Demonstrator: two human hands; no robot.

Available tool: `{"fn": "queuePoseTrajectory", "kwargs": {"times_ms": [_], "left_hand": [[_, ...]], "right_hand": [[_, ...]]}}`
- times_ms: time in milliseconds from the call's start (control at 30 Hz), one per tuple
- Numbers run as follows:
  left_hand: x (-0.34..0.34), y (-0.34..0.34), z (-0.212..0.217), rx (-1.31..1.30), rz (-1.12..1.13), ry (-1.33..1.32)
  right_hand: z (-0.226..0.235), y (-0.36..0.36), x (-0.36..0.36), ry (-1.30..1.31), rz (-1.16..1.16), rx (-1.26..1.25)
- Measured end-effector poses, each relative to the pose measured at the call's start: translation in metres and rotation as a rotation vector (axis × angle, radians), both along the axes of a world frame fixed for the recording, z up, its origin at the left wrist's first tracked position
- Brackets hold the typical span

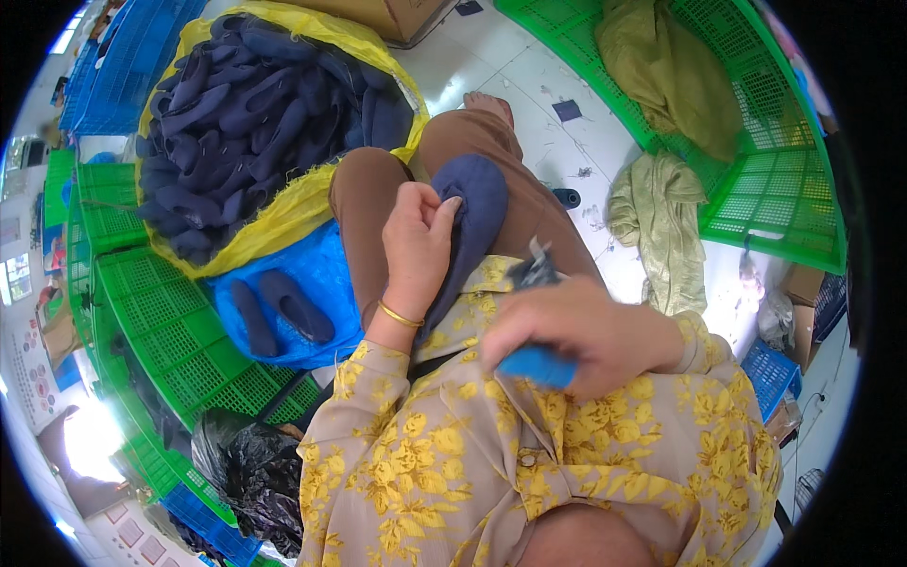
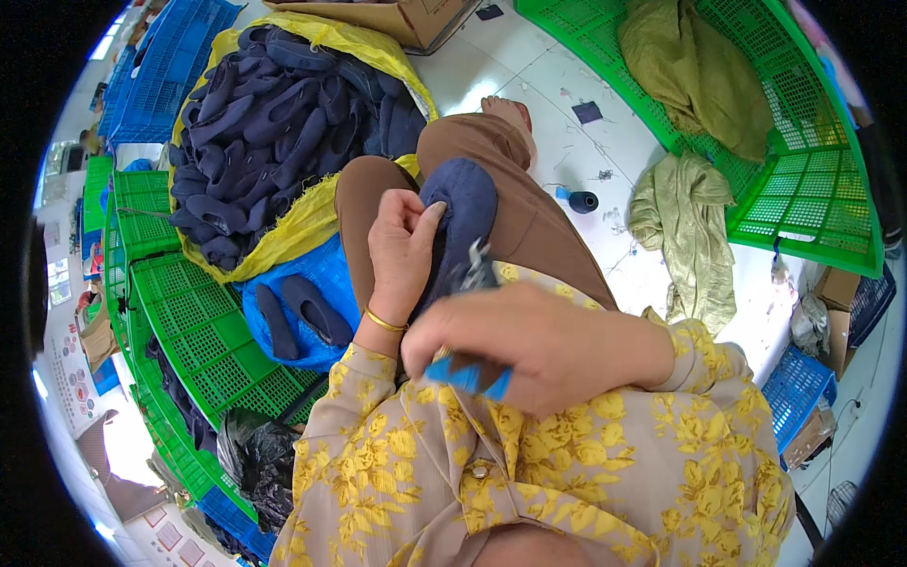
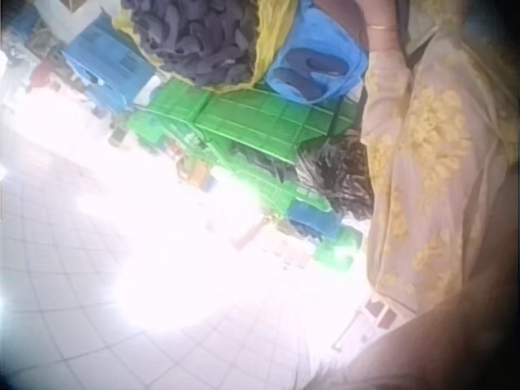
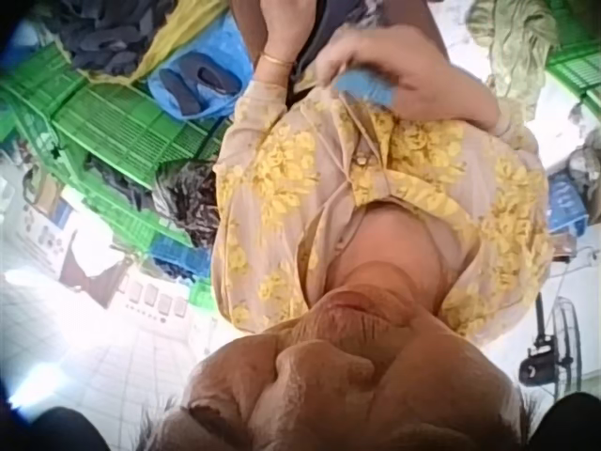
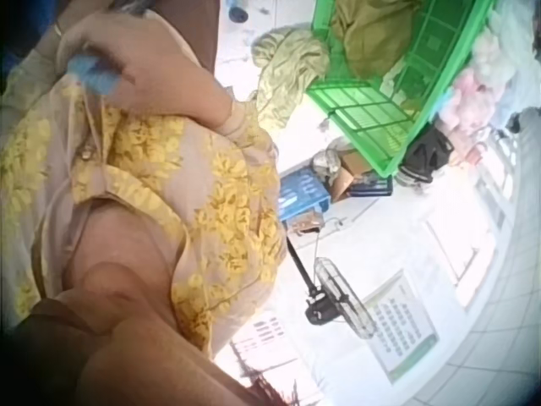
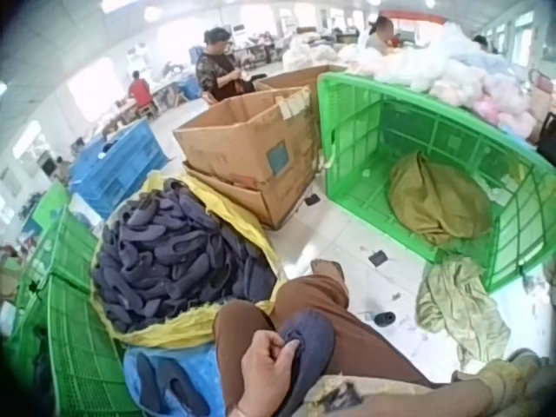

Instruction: The person sits on the floor and uses a blue-handled tool to stitch the edge of a dark blue slipper. They repeatedly insert the tool, pull the thread, and adjust the slipper's position while working on the same item.

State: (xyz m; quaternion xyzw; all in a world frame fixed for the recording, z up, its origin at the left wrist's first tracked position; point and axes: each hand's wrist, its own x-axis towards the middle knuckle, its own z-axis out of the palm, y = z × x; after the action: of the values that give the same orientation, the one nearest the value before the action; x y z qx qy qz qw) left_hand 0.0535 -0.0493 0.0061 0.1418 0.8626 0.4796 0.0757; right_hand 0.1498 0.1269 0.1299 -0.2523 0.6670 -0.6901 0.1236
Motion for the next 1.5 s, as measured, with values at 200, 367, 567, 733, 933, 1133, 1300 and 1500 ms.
{"fn": "queuePoseTrajectory", "kwargs": {"times_ms": [200,367,567,733,933,1133,1300,1500], "left_hand": [[-0.011,-0.003,0.024,0.014,-0.168,-0.5],[-0.014,-0.011,0.023,-0.017,-0.289,-0.365],[-0.012,-0.022,0.037,0.185,-0.294,-0.572],[-0.018,-0.028,0.043,0.228,-0.31,-0.65],[-0.018,-0.026,0.016,0.193,-0.282,-0.633],[-0.017,-0.026,0.019,0.397,-0.185,-0.811],[-0.019,-0.036,0.012,0.671,-0.201,-0.955],[-0.021,-0.024,0.015,0.565,-0.113,-0.916]], "right_hand": [[0.003,-0.019,-0.003,-0.008,0.273,0.048],[-0.002,-0.017,-0.003,-0.058,0.153,0.046],[-0.082,-0.004,-0.03,0.076,-0.493,0.435],[-0.101,-0.001,-0.043,0.122,-0.394,0.651],[-0.105,-0.002,-0.049,0.166,-0.432,0.543],[-0.121,-0.003,-0.059,-0.386,-0.731,-0.335],[-0.147,0.038,-0.049,-0.739,-0.786,-0.608],[-0.157,0.039,-0.04,-0.778,-0.733,-0.636]]}}
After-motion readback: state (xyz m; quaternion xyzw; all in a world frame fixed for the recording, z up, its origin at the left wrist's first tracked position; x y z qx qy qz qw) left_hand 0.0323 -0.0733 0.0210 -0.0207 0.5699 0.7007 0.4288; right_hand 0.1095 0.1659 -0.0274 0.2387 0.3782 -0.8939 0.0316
